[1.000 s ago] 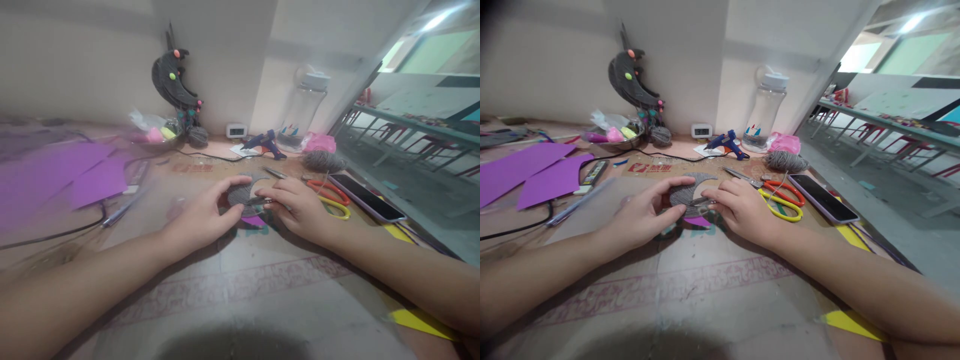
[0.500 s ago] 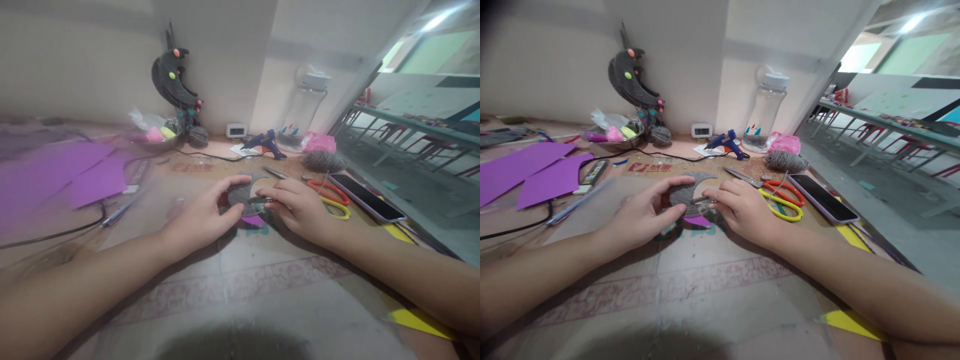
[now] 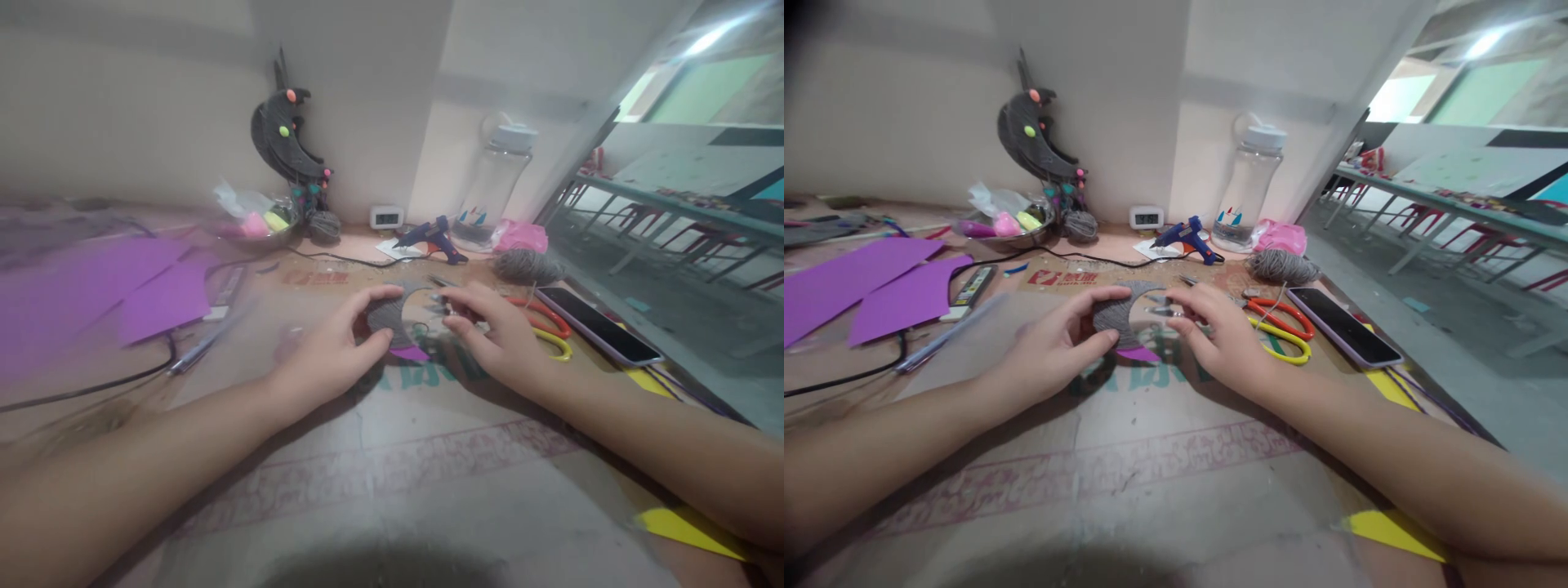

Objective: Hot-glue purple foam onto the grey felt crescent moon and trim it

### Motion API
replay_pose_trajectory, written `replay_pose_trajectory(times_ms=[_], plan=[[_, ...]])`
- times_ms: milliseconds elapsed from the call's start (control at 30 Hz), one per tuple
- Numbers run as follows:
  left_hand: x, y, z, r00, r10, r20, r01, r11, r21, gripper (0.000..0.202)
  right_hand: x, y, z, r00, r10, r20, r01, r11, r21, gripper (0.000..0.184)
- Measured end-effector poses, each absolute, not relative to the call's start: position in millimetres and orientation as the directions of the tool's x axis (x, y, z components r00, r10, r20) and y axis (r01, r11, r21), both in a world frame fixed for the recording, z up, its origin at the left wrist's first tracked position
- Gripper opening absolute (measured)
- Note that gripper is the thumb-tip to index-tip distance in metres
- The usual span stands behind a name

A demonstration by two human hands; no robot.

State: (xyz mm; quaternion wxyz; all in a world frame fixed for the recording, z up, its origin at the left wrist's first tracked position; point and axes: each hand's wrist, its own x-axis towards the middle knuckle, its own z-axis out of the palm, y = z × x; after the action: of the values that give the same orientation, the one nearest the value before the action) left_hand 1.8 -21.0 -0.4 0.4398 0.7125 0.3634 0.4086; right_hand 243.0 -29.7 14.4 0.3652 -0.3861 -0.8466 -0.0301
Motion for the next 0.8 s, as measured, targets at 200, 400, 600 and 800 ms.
replay_pose_trajectory(times_ms=[200, 400, 600, 800], plan=[[4.4, -15.8, 4.3, 0.317, 0.904, 0.286, 0.028, -0.311, 0.95, 0.042, 252.8, -1.2, 11.2, -0.303, 0.745, 0.594, 0.756, 0.568, -0.326, 0.043], [8.6, -19.7, 5.9, 0.406, 0.868, 0.285, -0.12, -0.259, 0.958, 0.064, 246.9, 10.8, 13.5, -0.343, 0.709, 0.616, 0.681, 0.639, -0.357, 0.043], [8.8, -20.2, 5.1, 0.399, 0.867, 0.298, -0.134, -0.267, 0.954, 0.06, 232.6, -23.6, 18.2, -0.402, 0.671, 0.623, 0.612, 0.703, -0.362, 0.02], [6.6, -18.9, 1.9, 0.418, 0.836, 0.355, -0.081, -0.354, 0.932, 0.049, 216.8, -43.2, 23.9, -0.405, 0.844, 0.351, 0.601, 0.535, -0.593, 0.025]])
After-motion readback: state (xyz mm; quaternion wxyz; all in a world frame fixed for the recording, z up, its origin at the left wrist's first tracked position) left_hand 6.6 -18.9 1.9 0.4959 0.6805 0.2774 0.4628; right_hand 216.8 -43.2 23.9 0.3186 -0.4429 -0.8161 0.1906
